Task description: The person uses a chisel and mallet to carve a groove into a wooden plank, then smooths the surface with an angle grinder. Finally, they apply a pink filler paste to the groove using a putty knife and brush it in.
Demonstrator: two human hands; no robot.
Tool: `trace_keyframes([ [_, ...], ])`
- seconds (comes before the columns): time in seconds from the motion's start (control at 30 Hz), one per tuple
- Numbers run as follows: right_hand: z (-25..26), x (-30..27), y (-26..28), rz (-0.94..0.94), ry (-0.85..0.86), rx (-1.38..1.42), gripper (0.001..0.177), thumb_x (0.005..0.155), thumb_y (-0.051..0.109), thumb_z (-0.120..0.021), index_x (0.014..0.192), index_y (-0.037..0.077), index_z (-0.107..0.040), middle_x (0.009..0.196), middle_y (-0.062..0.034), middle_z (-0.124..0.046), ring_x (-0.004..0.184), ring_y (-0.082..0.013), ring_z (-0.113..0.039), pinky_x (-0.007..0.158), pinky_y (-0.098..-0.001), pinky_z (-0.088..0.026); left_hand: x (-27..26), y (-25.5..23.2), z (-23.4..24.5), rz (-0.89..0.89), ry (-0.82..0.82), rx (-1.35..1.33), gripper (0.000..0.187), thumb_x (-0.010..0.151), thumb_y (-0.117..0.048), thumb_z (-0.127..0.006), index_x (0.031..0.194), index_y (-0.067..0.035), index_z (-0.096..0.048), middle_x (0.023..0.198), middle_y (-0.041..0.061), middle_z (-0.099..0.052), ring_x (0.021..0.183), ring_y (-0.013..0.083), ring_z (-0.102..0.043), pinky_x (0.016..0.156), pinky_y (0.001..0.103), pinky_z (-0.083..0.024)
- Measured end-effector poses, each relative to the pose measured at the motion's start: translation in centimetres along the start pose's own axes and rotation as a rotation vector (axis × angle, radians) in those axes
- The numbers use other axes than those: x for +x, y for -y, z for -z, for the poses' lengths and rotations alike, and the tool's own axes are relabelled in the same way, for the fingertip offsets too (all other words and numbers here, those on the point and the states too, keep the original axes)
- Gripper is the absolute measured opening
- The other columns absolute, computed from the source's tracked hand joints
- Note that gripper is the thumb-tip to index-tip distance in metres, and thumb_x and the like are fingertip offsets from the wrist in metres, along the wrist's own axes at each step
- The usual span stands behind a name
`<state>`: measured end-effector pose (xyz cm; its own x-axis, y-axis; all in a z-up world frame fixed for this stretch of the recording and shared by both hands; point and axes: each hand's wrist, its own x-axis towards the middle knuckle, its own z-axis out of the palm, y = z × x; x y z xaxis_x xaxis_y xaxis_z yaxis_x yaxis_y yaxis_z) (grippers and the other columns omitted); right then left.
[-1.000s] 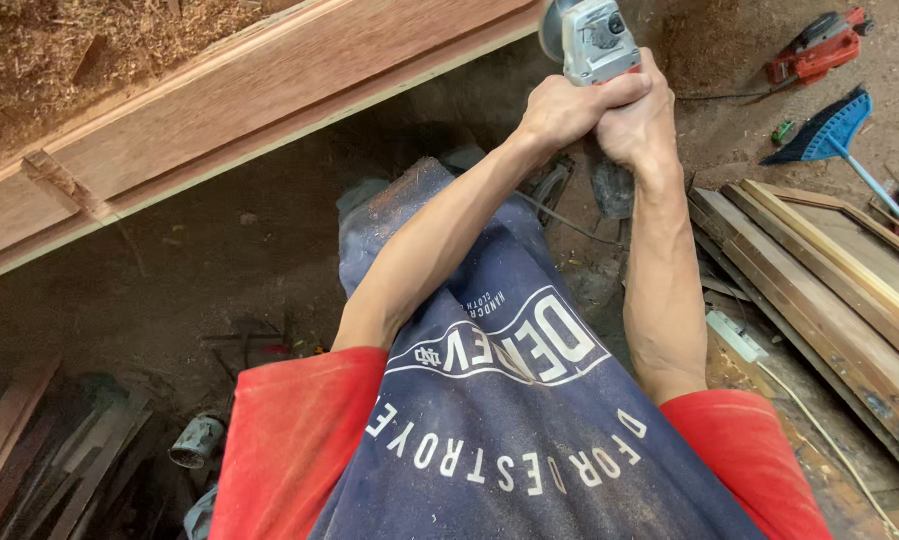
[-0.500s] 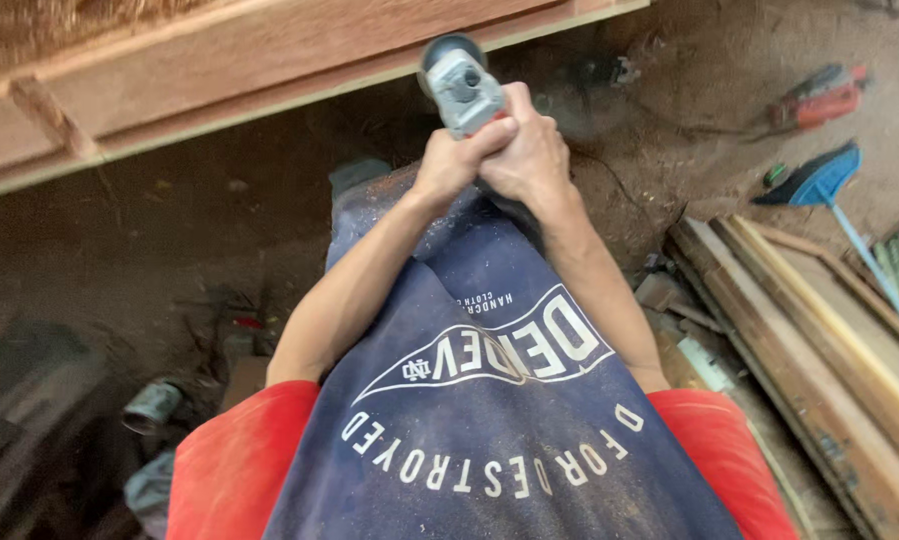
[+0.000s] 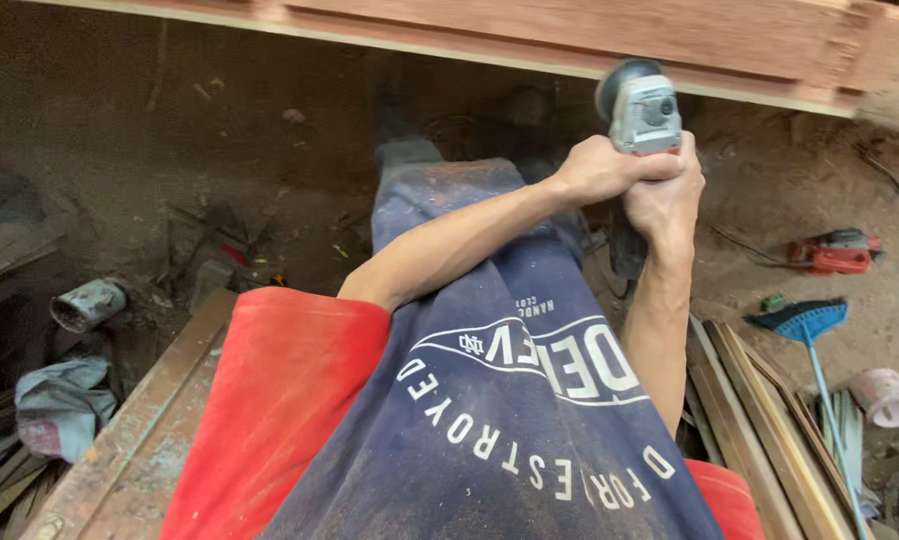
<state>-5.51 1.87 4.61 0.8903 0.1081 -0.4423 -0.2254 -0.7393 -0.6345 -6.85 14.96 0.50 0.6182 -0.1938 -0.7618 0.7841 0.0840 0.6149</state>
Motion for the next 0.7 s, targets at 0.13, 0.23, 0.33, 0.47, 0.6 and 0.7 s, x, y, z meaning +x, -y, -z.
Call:
trace_keyframes([
  [0.13, -7.5, -0.3, 9.4, -0.054, 0.151, -0.16, 0.043, 0.078, 0.02, -0.078, 0.114, 0.008, -0.059, 0.1, -0.0228, -0.074, 0.096, -0.0414, -0.073, 0.076, -0.0495, -0.057, -3.8, 3.9, 9.9, -0.023, -0.095, -0.163, 0.062, 0.074, -0.053, -0.079, 0.109, -0.002, -0.08, 0.106, 0.01, -0.08, 0.095, 0.0144, -0.074, 0.082, 0.029, -0.059],
  [0.23, -14.6, -0.5, 17.1, -0.057, 0.295, -0.3, 0.048, 0.079, 0.033, -0.078, 0.116, 0.013, -0.055, 0.097, -0.0248, -0.072, 0.093, -0.0473, -0.069, 0.077, -0.056, -0.055, -7.8, 6.5, 19.3, -0.066, -0.115, -0.403, 0.06, 0.083, -0.048, -0.078, 0.115, 0.002, -0.074, 0.11, 0.01, -0.076, 0.096, 0.0148, -0.072, 0.084, 0.031, -0.059],
  [0.33, -21.7, -0.7, 23.2, 0.054, 0.367, -0.33, 0.049, 0.077, 0.029, -0.076, 0.117, 0.012, -0.051, 0.093, -0.0242, -0.073, 0.091, -0.0488, -0.069, 0.076, -0.0586, -0.054, -11.6, 7.6, 27.9, -0.072, -0.204, -0.483, 0.059, 0.084, -0.046, -0.077, 0.119, 0.001, -0.072, 0.113, 0.009, -0.074, 0.099, 0.0147, -0.07, 0.087, 0.032, -0.058],
  [0.47, -27.4, -1.7, 28.3, 0.108, 0.38, -0.241, 0.05, 0.077, 0.025, -0.072, 0.119, 0.011, -0.049, 0.089, -0.0239, -0.072, 0.088, -0.0492, -0.069, 0.076, -0.0584, -0.054, -15.6, 7.2, 35.2, -0.048, -0.205, -0.594, 0.058, 0.082, -0.043, -0.077, 0.12, 0.001, -0.069, 0.111, 0.011, -0.073, 0.099, 0.0187, -0.072, 0.088, 0.034, -0.059],
  [0.6, -28.1, -2.6, 29.4, 0.079, 0.34, -0.198, 0.048, 0.077, 0.024, -0.073, 0.117, 0.011, -0.05, 0.091, -0.0246, -0.072, 0.089, -0.0498, -0.069, 0.076, -0.0579, -0.054, -16.2, 6.8, 36.7, -0.032, -0.14, -0.541, 0.059, 0.082, -0.043, -0.078, 0.12, 0.001, -0.07, 0.112, 0.011, -0.074, 0.1, 0.0184, -0.071, 0.089, 0.034, -0.058],
  [0.7, -25.6, -3.2, 27.9, -0.043, 0.285, -0.212, 0.047, 0.08, 0.026, -0.074, 0.118, 0.011, -0.051, 0.096, -0.0255, -0.072, 0.094, -0.05, -0.067, 0.079, -0.0573, -0.054, -14.7, 6.2, 34.4, -0.025, -0.068, -0.405, 0.061, 0.081, -0.047, -0.078, 0.117, 0.002, -0.073, 0.111, 0.011, -0.075, 0.101, 0.0173, -0.072, 0.089, 0.032, -0.057],
])
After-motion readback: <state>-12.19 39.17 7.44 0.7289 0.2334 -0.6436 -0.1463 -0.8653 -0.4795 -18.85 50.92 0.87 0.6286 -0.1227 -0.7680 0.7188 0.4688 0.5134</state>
